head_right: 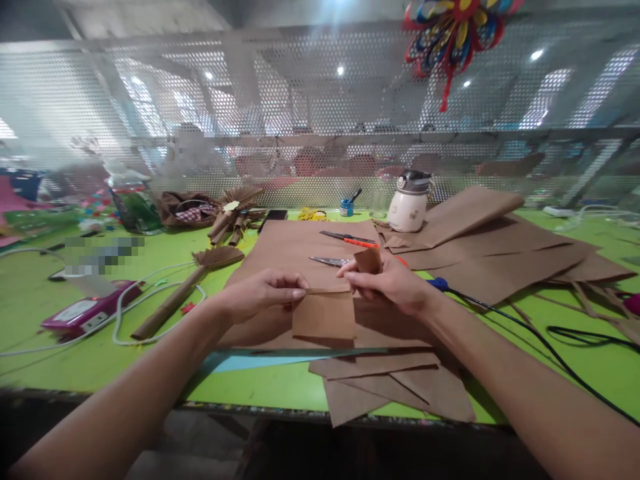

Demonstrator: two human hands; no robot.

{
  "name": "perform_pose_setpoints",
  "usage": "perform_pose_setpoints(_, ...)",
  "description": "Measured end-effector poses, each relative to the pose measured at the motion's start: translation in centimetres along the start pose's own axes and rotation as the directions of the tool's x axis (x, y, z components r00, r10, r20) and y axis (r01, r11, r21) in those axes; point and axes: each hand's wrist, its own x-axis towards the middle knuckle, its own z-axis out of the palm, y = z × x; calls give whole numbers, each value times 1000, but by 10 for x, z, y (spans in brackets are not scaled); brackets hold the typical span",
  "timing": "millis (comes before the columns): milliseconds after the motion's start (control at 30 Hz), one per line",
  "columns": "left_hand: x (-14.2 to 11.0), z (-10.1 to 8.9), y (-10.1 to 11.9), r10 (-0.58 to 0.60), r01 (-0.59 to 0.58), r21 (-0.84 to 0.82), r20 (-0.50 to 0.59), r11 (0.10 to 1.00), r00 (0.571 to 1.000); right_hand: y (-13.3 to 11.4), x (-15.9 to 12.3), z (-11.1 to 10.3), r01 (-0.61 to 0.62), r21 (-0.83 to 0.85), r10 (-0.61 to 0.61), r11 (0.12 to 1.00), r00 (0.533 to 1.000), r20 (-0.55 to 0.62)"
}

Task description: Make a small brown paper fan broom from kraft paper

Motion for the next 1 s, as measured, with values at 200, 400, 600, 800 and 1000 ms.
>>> perform_pose_setpoints(200, -6, 23, -3, 12, 49, -394, 152, 918, 988, -13, -12, 23, -16, 201, -31, 979, 972, 231)
perform_pose_setpoints(400, -2, 35, -6, -3, 95, -506, 178, 857, 984, -15, -13, 21, -15, 108, -1, 994, 989, 147)
perform_pose_setpoints(600, 5, 16, -2, -66, 7, -299, -189, 954, 980, -6, -5, 17, -115, -57, 122, 992, 984, 128)
perform_pose_setpoints(800, 1, 24, 4, -34, 34, -4, -192, 999, 981, -2, 5, 15, 62, -432, 36, 900, 976, 216)
perform_pose_setpoints(1000, 2, 30, -3, 67, 14, 309, -251, 951, 966, -1, 10, 24, 198, -597, -30, 778, 960, 280)
